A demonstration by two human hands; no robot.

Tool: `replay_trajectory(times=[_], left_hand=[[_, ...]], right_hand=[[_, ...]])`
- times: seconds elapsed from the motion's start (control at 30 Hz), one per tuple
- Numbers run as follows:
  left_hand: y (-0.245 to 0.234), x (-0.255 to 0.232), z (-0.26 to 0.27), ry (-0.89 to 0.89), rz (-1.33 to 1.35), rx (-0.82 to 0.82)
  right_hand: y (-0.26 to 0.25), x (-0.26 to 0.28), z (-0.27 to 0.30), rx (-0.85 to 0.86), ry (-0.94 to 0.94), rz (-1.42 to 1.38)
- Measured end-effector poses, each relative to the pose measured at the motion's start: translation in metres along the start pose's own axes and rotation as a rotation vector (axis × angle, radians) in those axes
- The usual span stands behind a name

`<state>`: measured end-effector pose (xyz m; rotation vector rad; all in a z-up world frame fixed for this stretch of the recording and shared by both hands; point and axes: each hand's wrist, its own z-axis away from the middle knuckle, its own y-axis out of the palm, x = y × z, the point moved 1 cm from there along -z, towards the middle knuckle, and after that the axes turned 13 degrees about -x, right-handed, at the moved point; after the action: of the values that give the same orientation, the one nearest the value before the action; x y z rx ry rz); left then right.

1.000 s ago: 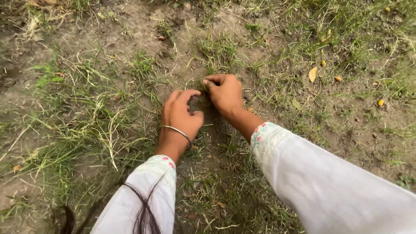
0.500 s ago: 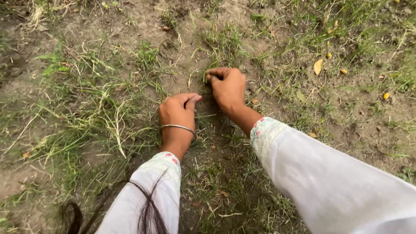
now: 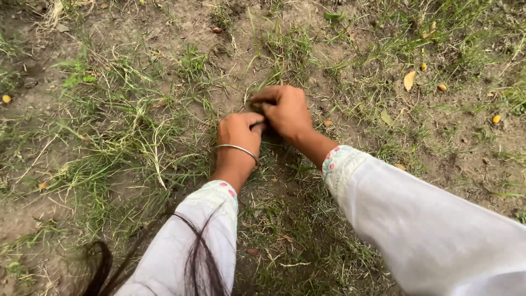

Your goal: The person pulls weeds and grass from the ground by hand.

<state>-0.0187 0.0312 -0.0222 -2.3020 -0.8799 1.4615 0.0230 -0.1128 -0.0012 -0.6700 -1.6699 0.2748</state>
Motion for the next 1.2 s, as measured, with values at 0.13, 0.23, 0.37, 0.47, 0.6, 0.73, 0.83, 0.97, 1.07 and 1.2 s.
replay_trajectory(times=[0.13,0.23,0.37,0.47,0.6,0.73,0.83,0.97,1.07,1.2], left_hand=[[-0.011,-0.016,-0.004,-0.271,0.076,0.014],[-0.023,-0.028,-0.008,-0.278,0.112,-0.012],[-0.027,-0.026,-0.01,-0.452,0.053,0.024],[-0.027,-0.022,-0.012,-0.406,0.031,-0.003],[-0.029,-0.026,-0.013,-0.355,0.028,-0.046],[-0.031,-0.037,-0.011,-0.469,0.01,0.027],[-0.035,-0.044,-0.017,-0.378,-0.116,-0.026],[-0.039,-0.061,-0.018,-0.556,-0.191,0.046],[-0.045,-0.063,-0.025,-0.502,-0.171,-0.02],[-0.05,-0.045,-0.015,-0.49,-0.158,0.011]], right_hand=[[-0.003,0.006,-0.001,0.019,-0.028,0.022],[-0.007,0.002,0.002,-0.035,0.059,-0.012],[-0.013,0.008,0.007,-0.084,0.118,0.026],[-0.016,0.024,0.013,-0.099,0.188,0.092],[-0.015,0.0,0.024,-0.135,0.259,0.109],[-0.028,-0.004,0.019,-0.199,0.235,0.138],[-0.03,0.003,0.002,-0.237,0.22,0.144],[-0.012,-0.027,-0.019,-0.219,0.131,0.187],[0.001,-0.033,-0.03,-0.199,0.075,0.206],[-0.006,0.005,-0.01,-0.249,0.061,0.29]])
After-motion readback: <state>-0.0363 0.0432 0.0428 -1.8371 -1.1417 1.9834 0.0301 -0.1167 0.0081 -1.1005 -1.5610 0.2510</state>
